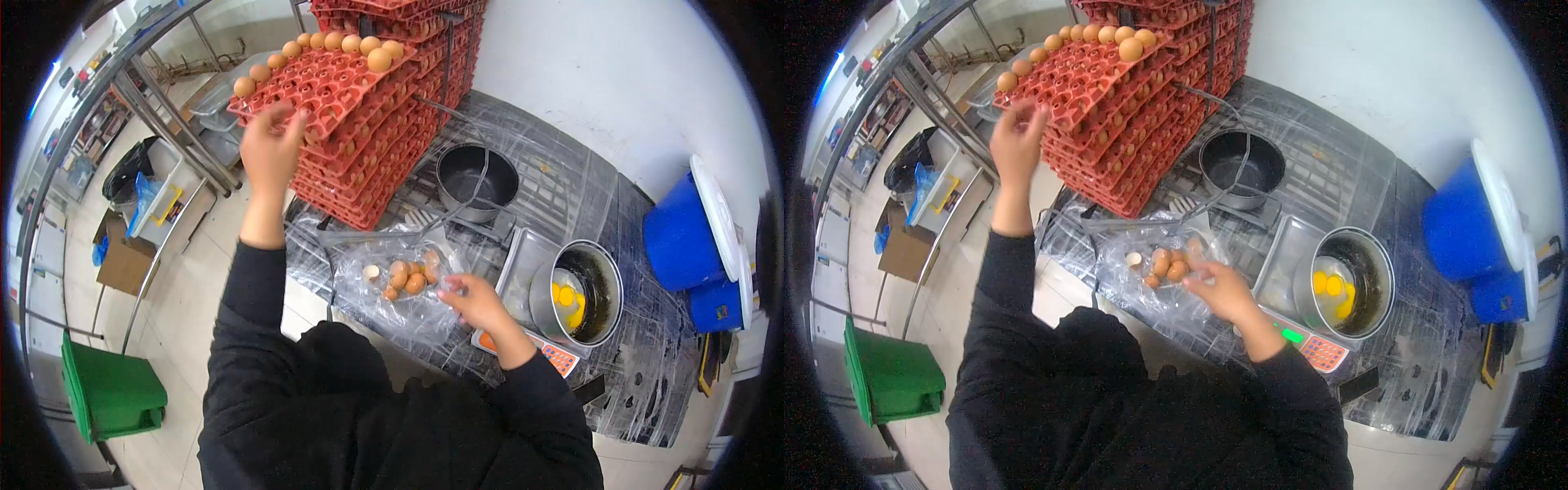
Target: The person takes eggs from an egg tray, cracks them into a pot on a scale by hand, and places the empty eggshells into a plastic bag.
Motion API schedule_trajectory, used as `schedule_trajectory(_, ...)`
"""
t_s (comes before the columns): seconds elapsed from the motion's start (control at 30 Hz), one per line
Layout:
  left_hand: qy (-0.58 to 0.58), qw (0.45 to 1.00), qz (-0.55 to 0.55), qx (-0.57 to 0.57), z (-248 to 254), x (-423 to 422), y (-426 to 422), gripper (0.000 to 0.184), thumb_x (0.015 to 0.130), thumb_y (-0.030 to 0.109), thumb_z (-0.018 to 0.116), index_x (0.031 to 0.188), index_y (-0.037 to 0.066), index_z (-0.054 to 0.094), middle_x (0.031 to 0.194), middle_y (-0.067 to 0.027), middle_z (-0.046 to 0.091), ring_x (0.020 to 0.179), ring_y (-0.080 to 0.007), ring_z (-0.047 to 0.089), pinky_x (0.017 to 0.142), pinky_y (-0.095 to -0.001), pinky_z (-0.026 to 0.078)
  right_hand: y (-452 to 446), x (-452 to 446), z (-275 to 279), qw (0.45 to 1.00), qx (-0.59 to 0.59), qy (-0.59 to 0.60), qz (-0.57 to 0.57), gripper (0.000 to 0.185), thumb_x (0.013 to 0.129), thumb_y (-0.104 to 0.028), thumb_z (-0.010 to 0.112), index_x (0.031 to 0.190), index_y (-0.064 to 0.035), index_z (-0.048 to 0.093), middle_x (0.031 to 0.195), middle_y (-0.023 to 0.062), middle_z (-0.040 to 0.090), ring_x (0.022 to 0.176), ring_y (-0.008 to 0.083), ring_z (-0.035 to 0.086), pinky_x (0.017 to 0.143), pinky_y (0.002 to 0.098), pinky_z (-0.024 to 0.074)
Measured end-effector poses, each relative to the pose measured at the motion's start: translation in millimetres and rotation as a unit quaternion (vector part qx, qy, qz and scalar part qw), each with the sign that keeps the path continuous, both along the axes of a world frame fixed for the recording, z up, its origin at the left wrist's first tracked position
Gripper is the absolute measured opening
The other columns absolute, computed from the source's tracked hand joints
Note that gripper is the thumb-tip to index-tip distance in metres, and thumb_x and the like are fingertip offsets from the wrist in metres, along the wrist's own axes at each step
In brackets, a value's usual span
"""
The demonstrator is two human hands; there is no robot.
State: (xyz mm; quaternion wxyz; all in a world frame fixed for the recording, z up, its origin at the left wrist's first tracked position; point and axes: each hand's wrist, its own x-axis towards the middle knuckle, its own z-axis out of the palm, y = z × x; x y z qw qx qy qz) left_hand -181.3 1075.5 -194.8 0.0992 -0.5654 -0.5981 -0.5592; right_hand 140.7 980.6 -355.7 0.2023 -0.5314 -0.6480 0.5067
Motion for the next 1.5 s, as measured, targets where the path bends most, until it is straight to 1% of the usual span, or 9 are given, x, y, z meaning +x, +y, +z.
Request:
schedule_trajectory(0.27, 0.227, 0.936, -0.010, -0.269, 37, 63, 140, 0.054, 0.069, 0.043, 0.068, 0.104, 0.004, 0.058, 0.096, -0.0187, 0.062, 0.091, -0.0309, 0.060, 0.077, -0.0397, 0.048, -52, 40, 25, 0.996, -0.054, 0.038, -0.055, 0.037, 0.078, -0.020, 0.067, 0.109, -0.0022, 0.055, 0.088, 0.0032, 0.056, 0.064, 0.0080, 0.053, 0.052, 0.0219, 0.0439)
schedule_trajectory(0.3, 0.209, 0.931, 0.004, -0.301, 31, 71, 159, 0.052, 0.071, 0.042, 0.066, 0.106, 0.005, 0.056, 0.100, -0.0193, 0.061, 0.093, -0.0321, 0.060, 0.077, -0.0411, 0.048, -57, 46, 22, 0.994, -0.065, 0.042, -0.074, 0.046, 0.075, -0.029, 0.069, 0.110, -0.0026, 0.056, 0.090, 0.0062, 0.059, 0.073, 0.0119, 0.054, 0.068, 0.0269, 0.0453)
schedule_trajectory(0.43, 0.128, 0.941, 0.076, -0.305, 16, 76, 204, 0.042, 0.076, 0.036, 0.062, 0.104, 0.007, 0.054, 0.100, -0.0172, 0.062, 0.093, -0.0328, 0.060, 0.077, -0.0415, 0.048, -70, 57, 54, 0.986, -0.074, 0.058, -0.140, 0.038, 0.078, -0.015, 0.067, 0.112, -0.0032, 0.054, 0.088, 0.0024, 0.057, 0.073, 0.0096, 0.055, 0.067, 0.0246, 0.0458)
schedule_trajectory(0.5, 0.097, 0.958, 0.110, -0.248, 20, 84, 192, 0.037, 0.074, 0.032, 0.063, 0.100, 0.008, 0.055, 0.097, -0.0158, 0.063, 0.089, -0.0319, 0.061, 0.075, -0.0412, 0.049, -72, 64, 57, 0.983, -0.037, 0.079, -0.159, 0.044, 0.075, -0.020, 0.070, 0.112, -0.0030, 0.054, 0.093, 0.0046, 0.056, 0.079, 0.0107, 0.053, 0.067, 0.0248, 0.0459)
schedule_trajectory(0.67, 0.014, 0.978, -0.206, -0.040, 9, 169, 57, 0.035, 0.064, 0.026, 0.071, 0.089, 0.006, 0.058, 0.083, -0.0157, 0.062, 0.079, -0.0325, 0.061, 0.069, -0.0385, 0.049, -70, 50, 77, 0.935, 0.280, 0.024, -0.215, 0.055, 0.070, -0.018, 0.073, 0.118, -0.0061, 0.049, 0.108, 0.0122, 0.052, 0.092, 0.0209, 0.053, 0.073, 0.0312, 0.0472)
schedule_trajectory(0.77, -0.009, 0.847, -0.487, -0.213, -47, 225, -56, 0.046, 0.059, 0.029, 0.077, 0.090, 0.005, 0.055, 0.084, -0.0125, 0.062, 0.076, -0.0255, 0.062, 0.070, -0.0351, 0.049, -60, 52, 69, 0.844, 0.500, -0.024, -0.194, 0.056, 0.068, -0.012, 0.072, 0.118, -0.0083, 0.048, 0.113, 0.0171, 0.050, 0.097, 0.0337, 0.054, 0.079, 0.0382, 0.0462)
schedule_trajectory(0.97, -0.143, 0.698, -0.523, -0.468, -81, 295, -134, 0.055, 0.064, 0.032, 0.076, 0.106, 0.007, 0.051, 0.100, -0.0134, 0.062, 0.098, -0.0261, 0.059, 0.083, -0.0348, 0.046, -89, 117, 36, 0.851, 0.472, -0.096, -0.210, 0.044, 0.069, -0.009, 0.069, 0.108, -0.0055, 0.051, 0.106, 0.0183, 0.052, 0.092, 0.0337, 0.055, 0.080, 0.0382, 0.0452)
schedule_trajectory(1.17, -0.027, 0.713, -0.559, -0.423, -122, 328, -147, 0.055, 0.068, 0.035, 0.073, 0.109, 0.006, 0.051, 0.104, -0.0155, 0.059, 0.099, -0.0301, 0.057, 0.084, -0.0374, 0.044, -107, 201, 17, 0.842, 0.261, -0.318, -0.348, 0.035, 0.077, -0.015, 0.059, 0.109, -0.0038, 0.050, 0.103, 0.0190, 0.052, 0.094, 0.0368, 0.052, 0.080, 0.0406, 0.0438)
schedule_trajectory(1.5, -0.013, 0.732, -0.577, -0.362, -130, 350, -142, 0.041, 0.071, 0.035, 0.069, 0.098, 0.007, 0.056, 0.094, -0.0139, 0.060, 0.092, -0.0326, 0.055, 0.080, -0.0396, 0.043, -108, 230, 4, 0.849, 0.262, -0.282, -0.362, 0.035, 0.078, -0.013, 0.059, 0.111, -0.0040, 0.050, 0.105, 0.0192, 0.051, 0.096, 0.0366, 0.051, 0.081, 0.0407, 0.0425)
